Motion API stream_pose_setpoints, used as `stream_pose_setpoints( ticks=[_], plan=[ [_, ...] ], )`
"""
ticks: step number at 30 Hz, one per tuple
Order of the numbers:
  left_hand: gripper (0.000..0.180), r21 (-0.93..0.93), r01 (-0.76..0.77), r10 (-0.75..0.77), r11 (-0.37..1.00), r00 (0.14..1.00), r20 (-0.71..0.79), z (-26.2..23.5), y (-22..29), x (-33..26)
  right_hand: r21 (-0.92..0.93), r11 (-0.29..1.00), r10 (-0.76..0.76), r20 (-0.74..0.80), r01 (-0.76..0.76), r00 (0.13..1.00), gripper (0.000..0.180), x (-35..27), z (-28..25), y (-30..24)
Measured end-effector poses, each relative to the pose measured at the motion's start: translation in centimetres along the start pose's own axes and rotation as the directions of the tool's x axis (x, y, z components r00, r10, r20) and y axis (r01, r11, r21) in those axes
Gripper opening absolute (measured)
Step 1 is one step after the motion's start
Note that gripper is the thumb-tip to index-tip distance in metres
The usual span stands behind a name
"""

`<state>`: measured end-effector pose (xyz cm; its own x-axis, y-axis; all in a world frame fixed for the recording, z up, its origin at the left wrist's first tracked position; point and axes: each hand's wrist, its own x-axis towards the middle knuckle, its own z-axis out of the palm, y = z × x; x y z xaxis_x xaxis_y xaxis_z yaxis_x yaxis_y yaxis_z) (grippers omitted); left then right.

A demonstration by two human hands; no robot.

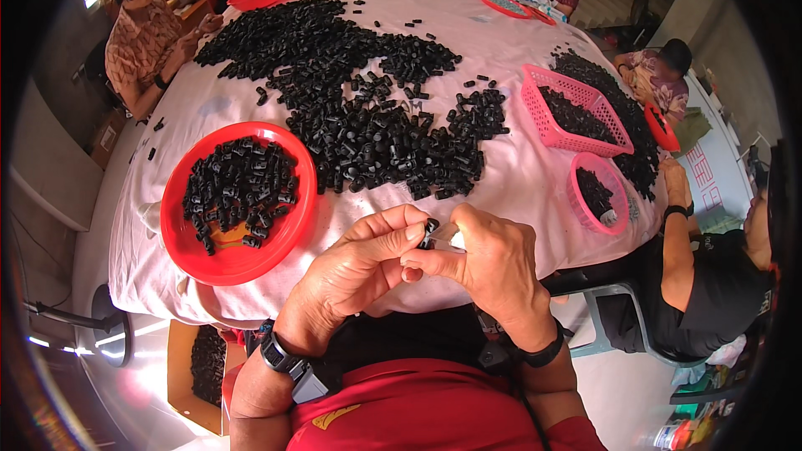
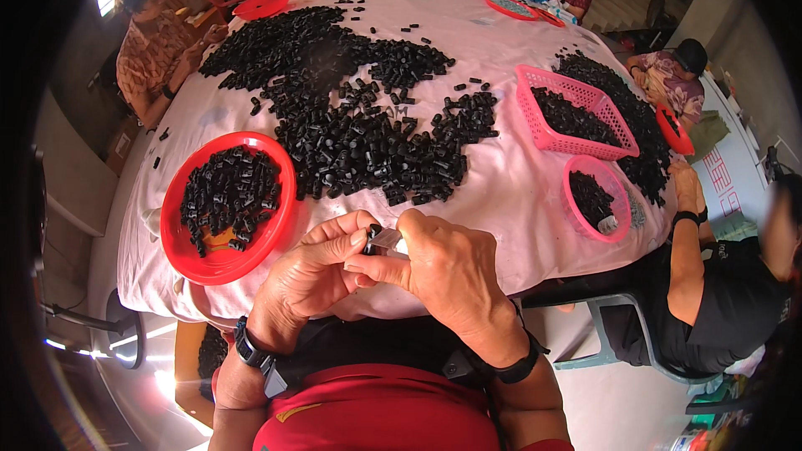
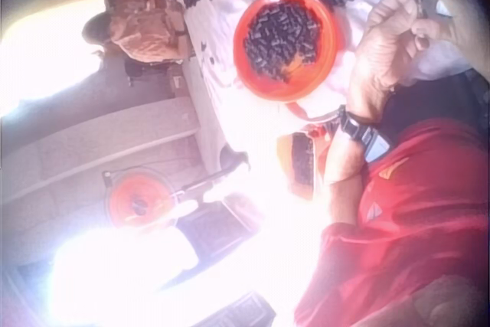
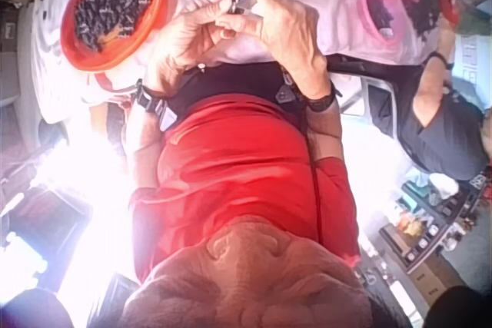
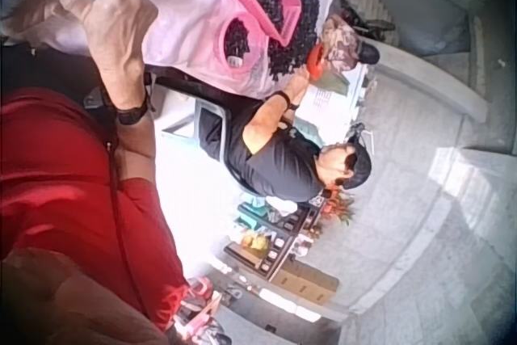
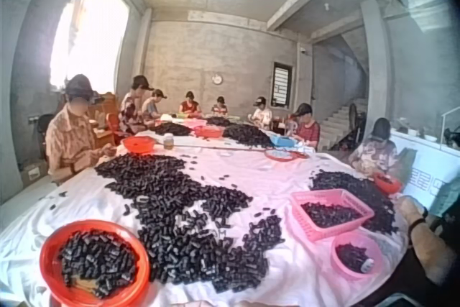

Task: Inserting small white components into black plastic shoe parts at an assembly table.

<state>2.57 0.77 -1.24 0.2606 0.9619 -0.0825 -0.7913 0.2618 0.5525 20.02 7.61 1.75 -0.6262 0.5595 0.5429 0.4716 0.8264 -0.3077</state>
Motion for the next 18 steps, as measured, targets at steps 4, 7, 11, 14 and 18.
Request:
stream_pose_setpoints(
  ticks=[4, 7, 11, 14, 18],
  plan=[
    [0.019, 0.011, -0.008, 0.008, 1.0, 1.0, -0.011, 0.01, -0.06, 0.05, -0.004, 1.0, -0.004, 0.01, 0.004, 1.0, 0.052, -0.02, 0.02, 0.12],
    [0.019, 0.014, -0.015, 0.015, 1.0, 1.0, -0.003, -0.02, -0.13, 0.13, 0.011, 1.0, -0.01, 0.012, 0.01, 1.0, 0.05, -0.06, 0.13, 0.25],
    [0.018, 0.012, -0.017, 0.017, 1.0, 1.0, -0.001, -0.09, -0.21, 0.17, 0.022, 1.0, -0.006, 0.014, 0.006, 1.0, 0.049, -0.15, 0.4, 0.3],
    [0.018, -0.01, -0.013, 0.014, 1.0, 1.0, 0.005, 0.21, 0.07, 0.17, 0.031, 0.999, -0.045, -0.004, 0.045, 0.999, 0.048, -0.35, 0.93, 0.38],
    [0.018, -0.029, -0.015, 0.015, 0.999, 1.0, -0.011, 0.37, -0.18, -0.11, 0.01, 0.998, -0.057, -0.051, 0.058, 0.997, 0.053, -0.08, -0.04, 0.21]
  ],
)
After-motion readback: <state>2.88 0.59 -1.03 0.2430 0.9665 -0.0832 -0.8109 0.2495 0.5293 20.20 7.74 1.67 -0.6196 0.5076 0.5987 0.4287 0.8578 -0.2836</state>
